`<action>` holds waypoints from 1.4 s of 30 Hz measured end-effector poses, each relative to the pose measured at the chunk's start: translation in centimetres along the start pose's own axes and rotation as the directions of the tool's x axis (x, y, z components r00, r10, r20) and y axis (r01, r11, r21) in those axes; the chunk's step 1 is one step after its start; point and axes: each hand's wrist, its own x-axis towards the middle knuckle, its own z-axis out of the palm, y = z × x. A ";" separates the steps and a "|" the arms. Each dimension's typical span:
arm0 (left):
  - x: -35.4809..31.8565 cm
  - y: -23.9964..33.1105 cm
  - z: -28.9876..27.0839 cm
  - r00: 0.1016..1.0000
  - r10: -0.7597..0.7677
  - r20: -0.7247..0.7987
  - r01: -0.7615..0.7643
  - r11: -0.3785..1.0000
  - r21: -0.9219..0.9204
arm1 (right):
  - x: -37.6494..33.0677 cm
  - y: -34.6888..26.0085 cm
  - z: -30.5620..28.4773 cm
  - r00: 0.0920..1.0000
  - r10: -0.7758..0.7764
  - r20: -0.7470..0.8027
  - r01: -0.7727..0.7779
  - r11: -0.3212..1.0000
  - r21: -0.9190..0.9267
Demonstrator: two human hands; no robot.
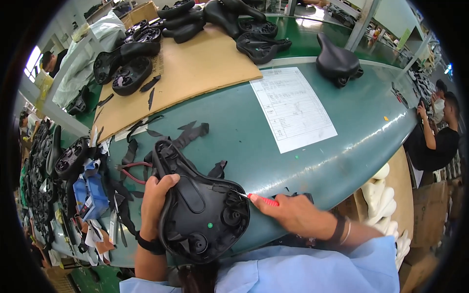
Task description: The person trims excess material from the underside of bicycle seats using a utility knife, pulls the scraps away by hand, and occasionally uses pliers to assist in the process.
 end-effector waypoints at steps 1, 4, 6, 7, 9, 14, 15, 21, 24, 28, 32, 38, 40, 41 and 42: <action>-1.0 0.6 0.4 1.000 -0.014 -0.019 0.012 0.997 -0.078 | -0.6 -1.1 0.9 0.996 0.059 -0.060 -0.054 0.995 0.087; -2.1 -1.0 -0.1 0.999 -0.010 -0.052 0.000 0.983 -0.182 | -2.6 -4.0 3.6 0.976 0.126 -0.175 -0.085 0.971 0.225; -3.3 -1.8 -0.2 0.984 0.050 -0.171 -0.090 0.968 -0.235 | -4.4 -5.8 3.8 0.954 0.258 -0.150 -0.214 0.943 0.256; -3.7 -2.2 -0.4 0.985 0.088 -0.151 -0.127 0.952 -0.277 | -5.0 -5.5 3.4 0.962 0.263 -0.076 -0.236 0.937 0.258; -4.5 -3.2 -0.8 0.975 0.059 -0.212 -0.111 0.964 -0.242 | -3.7 -4.0 2.2 0.950 0.191 -0.247 -0.118 0.952 0.281; -6.0 -2.9 0.0 0.967 0.128 -0.220 -0.198 0.920 -0.337 | 3.3 -4.5 0.2 0.853 0.187 -0.488 0.071 0.884 0.463; -5.5 -3.8 -0.3 0.962 0.196 -0.188 -0.242 0.933 -0.266 | 5.0 -4.2 0.8 0.834 0.101 -0.542 0.157 0.899 0.410; -5.9 -6.8 -2.1 0.777 0.472 -0.416 -0.369 0.877 0.307 | 5.3 0.3 -2.1 0.731 0.597 -0.330 -0.034 0.515 0.857; -6.1 -4.1 -1.2 0.534 0.809 -0.244 -0.284 0.444 0.850 | 5.7 -1.5 -2.6 0.806 0.501 -0.314 -0.029 0.564 0.826; -3.8 -0.9 3.6 0.492 0.692 0.528 -0.795 0.110 0.596 | 7.1 -4.4 -2.1 0.908 0.136 -0.396 0.206 0.678 0.706; 0.6 -2.9 4.3 0.551 0.622 0.557 -0.811 0.242 0.532 | 4.7 -1.9 -2.5 0.895 0.117 -0.430 0.162 0.814 0.558; 0.3 -2.3 4.5 0.541 0.681 0.493 -0.837 0.380 0.394 | 2.5 2.4 -2.9 0.903 -0.124 -0.412 0.149 0.988 0.030; 0.5 -2.0 3.9 0.594 0.654 0.469 -0.805 0.482 0.346 | 3.1 1.6 -3.9 0.961 -0.127 -0.246 0.092 0.985 -0.149; 0.6 -1.9 3.6 0.644 0.622 0.446 -0.762 0.576 0.296 | 2.8 1.4 -3.7 0.962 -0.124 -0.243 0.089 0.985 -0.148; 0.7 -1.8 3.3 0.648 0.620 0.443 -0.758 0.580 0.298 | 2.0 1.1 -3.2 0.972 -0.068 -0.226 0.028 0.984 -0.177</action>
